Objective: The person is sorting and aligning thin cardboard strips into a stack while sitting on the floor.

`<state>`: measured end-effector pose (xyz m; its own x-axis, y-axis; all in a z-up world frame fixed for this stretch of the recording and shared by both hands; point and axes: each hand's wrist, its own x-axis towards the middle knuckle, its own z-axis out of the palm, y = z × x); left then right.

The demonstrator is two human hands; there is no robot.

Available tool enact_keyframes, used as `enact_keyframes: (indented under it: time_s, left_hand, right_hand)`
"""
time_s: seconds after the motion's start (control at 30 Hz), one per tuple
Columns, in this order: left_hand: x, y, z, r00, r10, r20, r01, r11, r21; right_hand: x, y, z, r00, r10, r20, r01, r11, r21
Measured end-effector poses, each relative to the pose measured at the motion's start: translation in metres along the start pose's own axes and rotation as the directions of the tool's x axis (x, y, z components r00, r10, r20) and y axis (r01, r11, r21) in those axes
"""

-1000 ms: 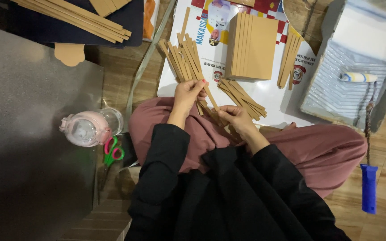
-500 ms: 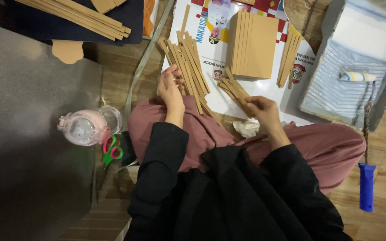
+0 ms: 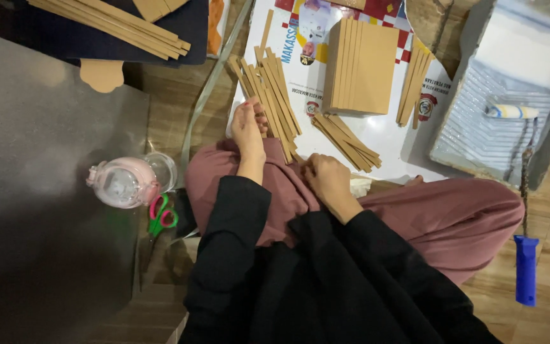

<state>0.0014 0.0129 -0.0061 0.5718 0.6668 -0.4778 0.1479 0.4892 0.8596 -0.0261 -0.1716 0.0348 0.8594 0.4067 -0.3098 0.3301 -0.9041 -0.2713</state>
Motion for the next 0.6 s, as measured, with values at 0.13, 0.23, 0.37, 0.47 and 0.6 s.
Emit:
enact_keyframes:
  time_s: [0.13,0.23,0.37,0.47,0.6]
  left_hand:
    - [-0.003,0.003,0.006,1.000,-0.007,0.011,0.007,1.000,0.006]
    - [-0.002,0.001,0.004,1.000,-0.010,0.012,0.010,0.999,0.035]
    - [0.001,0.001,0.003,1.000,0.009,-0.027,-0.008,0.998,0.057]
    - [-0.006,0.008,0.003,0.999,0.014,-0.049,-0.009,0.995,0.102]
    - [-0.007,0.010,0.004,0.998,-0.002,-0.060,0.010,0.993,0.120]
  right_hand:
    - [0.002,0.005,-0.003,0.999,0.007,-0.048,-0.004,0.998,0.064]
    - [0.003,-0.010,-0.009,0.994,-0.015,-0.107,0.023,0.997,0.075]
    - [0.016,-0.035,-0.019,0.977,-0.069,-0.204,0.092,0.990,0.104]
    - [0.024,-0.049,-0.026,0.989,-0.015,-0.150,0.040,0.986,0.165]
    - [0.036,-0.044,-0.015,0.986,0.165,0.020,-0.162,0.931,0.326]
